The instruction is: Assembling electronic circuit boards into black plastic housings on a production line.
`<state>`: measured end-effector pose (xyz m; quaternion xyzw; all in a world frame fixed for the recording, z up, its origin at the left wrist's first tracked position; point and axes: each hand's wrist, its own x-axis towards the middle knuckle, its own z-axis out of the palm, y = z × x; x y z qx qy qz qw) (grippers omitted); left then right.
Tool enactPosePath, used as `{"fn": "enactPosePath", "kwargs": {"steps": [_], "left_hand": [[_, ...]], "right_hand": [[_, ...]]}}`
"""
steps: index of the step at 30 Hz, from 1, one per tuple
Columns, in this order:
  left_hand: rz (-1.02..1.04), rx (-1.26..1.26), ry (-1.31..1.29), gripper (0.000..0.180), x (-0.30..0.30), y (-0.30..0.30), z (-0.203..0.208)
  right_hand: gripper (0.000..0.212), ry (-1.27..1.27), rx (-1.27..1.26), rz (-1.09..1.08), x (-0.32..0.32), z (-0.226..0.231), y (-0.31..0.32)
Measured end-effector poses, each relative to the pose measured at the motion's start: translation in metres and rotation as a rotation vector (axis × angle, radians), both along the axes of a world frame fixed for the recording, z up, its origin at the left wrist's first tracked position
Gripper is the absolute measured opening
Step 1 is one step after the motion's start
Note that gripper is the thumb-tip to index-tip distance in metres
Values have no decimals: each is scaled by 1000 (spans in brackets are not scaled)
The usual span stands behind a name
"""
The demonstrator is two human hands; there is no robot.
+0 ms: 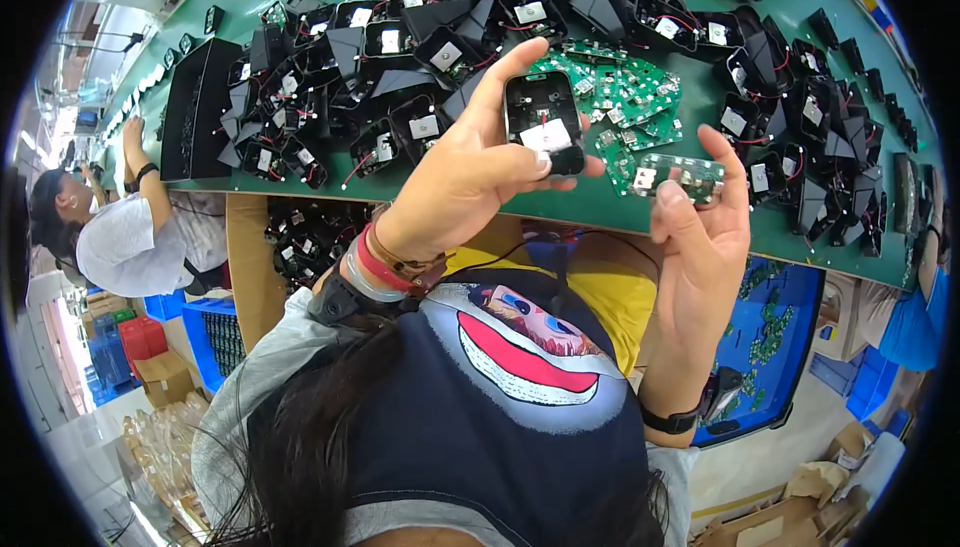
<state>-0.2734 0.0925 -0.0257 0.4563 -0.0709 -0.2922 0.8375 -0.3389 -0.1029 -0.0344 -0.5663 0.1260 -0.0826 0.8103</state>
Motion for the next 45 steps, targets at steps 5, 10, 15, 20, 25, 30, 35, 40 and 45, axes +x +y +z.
{"fn": "enactPosePath", "kwargs": {"steps": [5,10,15,20,25,30,35,40,45], "left_hand": [[88,137,-184,60,-3,-5,0],[82,106,-241,60,-3,-3,-7],[65,206,-318,23,-6,-1,-2],[163,314,-624,9,-6,-7,-10],[209,395,-654,10,-10,-13,-8],[240,429,-711,11,-16,-15,-6],[221,393,-665,13,-14,-15,-8],[167,323,-619,11,-15,-17,-10],[126,333,-701,28,-13,-15,-14]], "right_hand": [[49,19,-8,-11,-2,8,13],[43,-22,-36,-37,-2,9,18],[35,32,-53,-22,-6,15,21],[34,-17,-53,20,-5,27,31],[33,-58,-44,-2,-7,31,34],[32,-138,-24,47,-5,26,39],[32,-141,-47,51,-8,27,43],[27,-141,-60,-1,-6,19,42],[24,-74,-98,-23,-5,20,47]]}}
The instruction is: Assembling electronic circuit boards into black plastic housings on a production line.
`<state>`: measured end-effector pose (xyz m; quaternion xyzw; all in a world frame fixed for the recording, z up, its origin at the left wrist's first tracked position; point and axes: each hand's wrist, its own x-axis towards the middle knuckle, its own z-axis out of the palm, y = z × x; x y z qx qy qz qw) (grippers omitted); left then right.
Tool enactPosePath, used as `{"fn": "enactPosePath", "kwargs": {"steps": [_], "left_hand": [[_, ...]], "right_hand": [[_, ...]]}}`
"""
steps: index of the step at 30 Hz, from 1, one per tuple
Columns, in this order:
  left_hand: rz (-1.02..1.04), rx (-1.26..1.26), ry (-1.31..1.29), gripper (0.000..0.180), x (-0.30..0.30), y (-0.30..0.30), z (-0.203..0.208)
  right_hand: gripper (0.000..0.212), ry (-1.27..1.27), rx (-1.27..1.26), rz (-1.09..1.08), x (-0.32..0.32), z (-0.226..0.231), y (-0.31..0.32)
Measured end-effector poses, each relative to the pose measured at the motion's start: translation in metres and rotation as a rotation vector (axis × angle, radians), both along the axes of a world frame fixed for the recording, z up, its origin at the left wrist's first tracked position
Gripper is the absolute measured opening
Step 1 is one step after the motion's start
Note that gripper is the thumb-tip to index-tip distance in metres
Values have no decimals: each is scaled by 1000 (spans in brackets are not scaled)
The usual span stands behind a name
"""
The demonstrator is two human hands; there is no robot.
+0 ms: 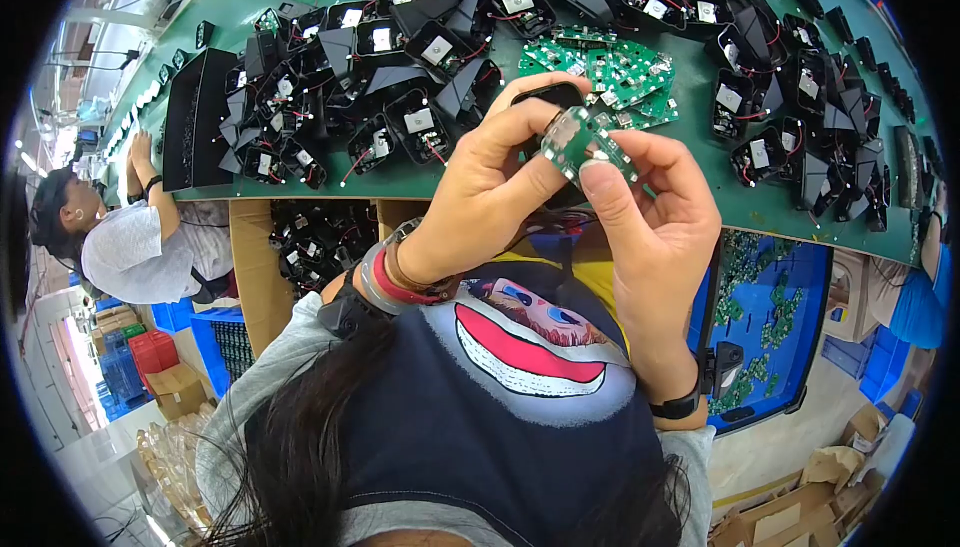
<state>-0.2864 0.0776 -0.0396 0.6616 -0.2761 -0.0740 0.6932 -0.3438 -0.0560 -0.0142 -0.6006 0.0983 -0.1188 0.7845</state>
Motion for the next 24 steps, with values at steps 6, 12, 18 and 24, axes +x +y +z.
{"fn": "enactPosePath", "kwargs": {"steps": [6,12,18,24], "left_hand": [[-106,-120,235,47,-11,-8,-1],[-43,-116,303,41,-10,-5,7],[47,106,-65,44,-8,-8,7],[60,172,-42,44,-10,-2,15]], "right_hand": [[21,-58,-521,-93,8,-24,-1],[28,-151,-429,-165,0,-13,-7],[12,-314,-640,-63,11,-5,-6],[11,-103,-101,-58,10,4,7]]}}
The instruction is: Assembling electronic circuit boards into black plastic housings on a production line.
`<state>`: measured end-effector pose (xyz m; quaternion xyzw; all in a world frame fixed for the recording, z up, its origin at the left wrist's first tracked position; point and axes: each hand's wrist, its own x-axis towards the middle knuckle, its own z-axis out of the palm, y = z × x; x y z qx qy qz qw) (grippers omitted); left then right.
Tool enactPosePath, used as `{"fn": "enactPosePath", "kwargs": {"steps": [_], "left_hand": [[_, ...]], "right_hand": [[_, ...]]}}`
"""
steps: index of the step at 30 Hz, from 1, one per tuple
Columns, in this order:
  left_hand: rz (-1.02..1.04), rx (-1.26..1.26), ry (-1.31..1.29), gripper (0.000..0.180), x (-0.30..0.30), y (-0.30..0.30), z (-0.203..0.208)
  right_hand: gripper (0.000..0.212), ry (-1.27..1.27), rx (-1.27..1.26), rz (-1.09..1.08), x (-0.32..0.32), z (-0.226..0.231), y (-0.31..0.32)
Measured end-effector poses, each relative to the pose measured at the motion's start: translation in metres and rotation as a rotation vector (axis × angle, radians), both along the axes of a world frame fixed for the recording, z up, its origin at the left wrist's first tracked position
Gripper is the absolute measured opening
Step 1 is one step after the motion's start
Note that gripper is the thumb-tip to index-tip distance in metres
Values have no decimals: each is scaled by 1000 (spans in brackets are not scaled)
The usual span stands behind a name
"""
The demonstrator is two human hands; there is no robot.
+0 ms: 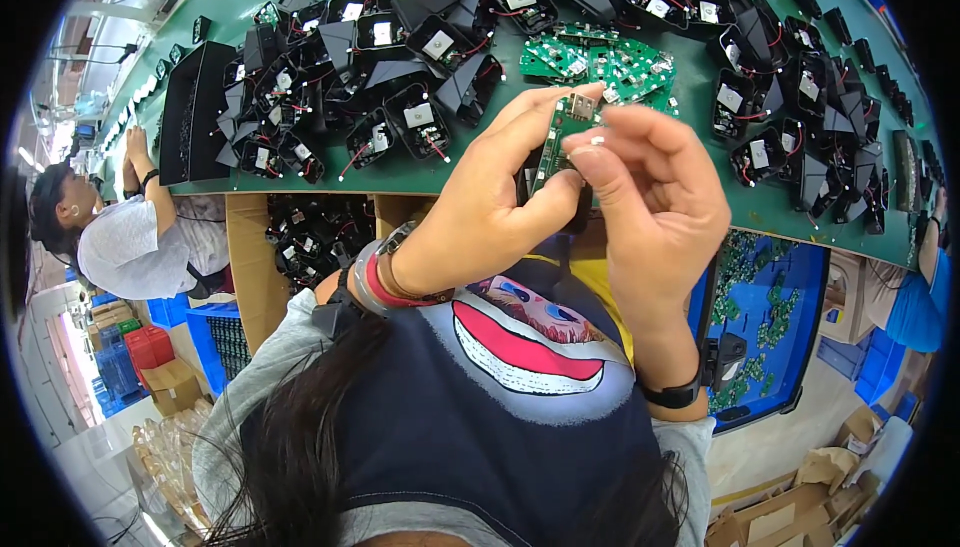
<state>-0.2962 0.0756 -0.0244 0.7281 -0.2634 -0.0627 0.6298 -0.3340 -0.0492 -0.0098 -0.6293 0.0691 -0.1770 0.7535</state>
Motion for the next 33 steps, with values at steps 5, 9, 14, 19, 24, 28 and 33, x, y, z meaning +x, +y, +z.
{"fn": "enactPosePath", "kwargs": {"steps": [5,9,14,19,24,28,33], "left_hand": [[-14,-7,11,47,0,2,2],[-25,2,15,58,-1,1,5],[-68,20,23,67,-2,1,9],[-55,9,39,67,-5,1,9],[-18,52,3,67,-6,-1,11],[-1,56,-3,66,-8,-1,13],[8,43,-59,63,-7,-2,10]], "right_hand": [[13,-122,-476,54,-7,-11,-23],[15,-141,-719,62,-8,-3,-23],[15,-199,-778,44,-10,-2,-24],[48,-64,-693,9,-15,4,-18],[60,-271,-992,4,-10,8,-23],[59,-342,-1023,-1,-9,5,-22],[58,-402,-1130,87,-8,9,-29]]}}
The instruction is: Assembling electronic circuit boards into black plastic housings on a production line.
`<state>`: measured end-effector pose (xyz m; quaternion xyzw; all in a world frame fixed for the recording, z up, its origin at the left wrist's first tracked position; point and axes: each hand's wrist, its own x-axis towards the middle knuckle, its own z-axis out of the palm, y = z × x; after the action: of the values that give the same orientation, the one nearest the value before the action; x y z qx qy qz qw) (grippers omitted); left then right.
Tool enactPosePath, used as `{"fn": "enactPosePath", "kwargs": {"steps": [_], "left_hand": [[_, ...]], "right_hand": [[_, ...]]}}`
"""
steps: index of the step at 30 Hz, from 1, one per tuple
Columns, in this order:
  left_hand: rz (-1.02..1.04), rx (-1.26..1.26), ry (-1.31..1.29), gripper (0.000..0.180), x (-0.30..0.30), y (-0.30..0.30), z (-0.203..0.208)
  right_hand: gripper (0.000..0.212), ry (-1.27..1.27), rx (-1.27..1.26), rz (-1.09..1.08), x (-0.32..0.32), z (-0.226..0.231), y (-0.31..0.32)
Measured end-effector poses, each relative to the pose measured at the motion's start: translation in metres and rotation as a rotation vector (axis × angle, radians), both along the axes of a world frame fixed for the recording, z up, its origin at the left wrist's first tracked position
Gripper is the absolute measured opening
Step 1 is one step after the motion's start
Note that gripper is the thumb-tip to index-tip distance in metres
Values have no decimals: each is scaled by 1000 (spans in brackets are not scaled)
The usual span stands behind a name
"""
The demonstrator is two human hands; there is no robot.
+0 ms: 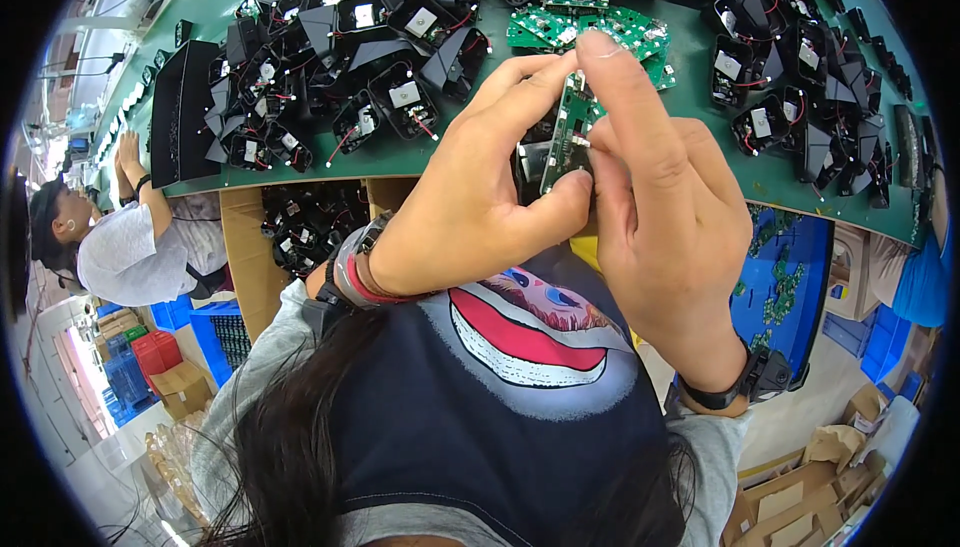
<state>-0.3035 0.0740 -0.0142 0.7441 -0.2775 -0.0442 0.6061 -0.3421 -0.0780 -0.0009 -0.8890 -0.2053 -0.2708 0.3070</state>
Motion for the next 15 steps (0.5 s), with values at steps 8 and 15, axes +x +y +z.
{"fn": "enactPosePath", "kwargs": {"steps": [8,15], "left_hand": [[-3,25,13,58,-2,-2,1],[0,290,-174,62,-1,-1,-2]], "right_hand": [[55,84,63,9,0,5,0],[56,54,-219,18,5,8,3]]}}
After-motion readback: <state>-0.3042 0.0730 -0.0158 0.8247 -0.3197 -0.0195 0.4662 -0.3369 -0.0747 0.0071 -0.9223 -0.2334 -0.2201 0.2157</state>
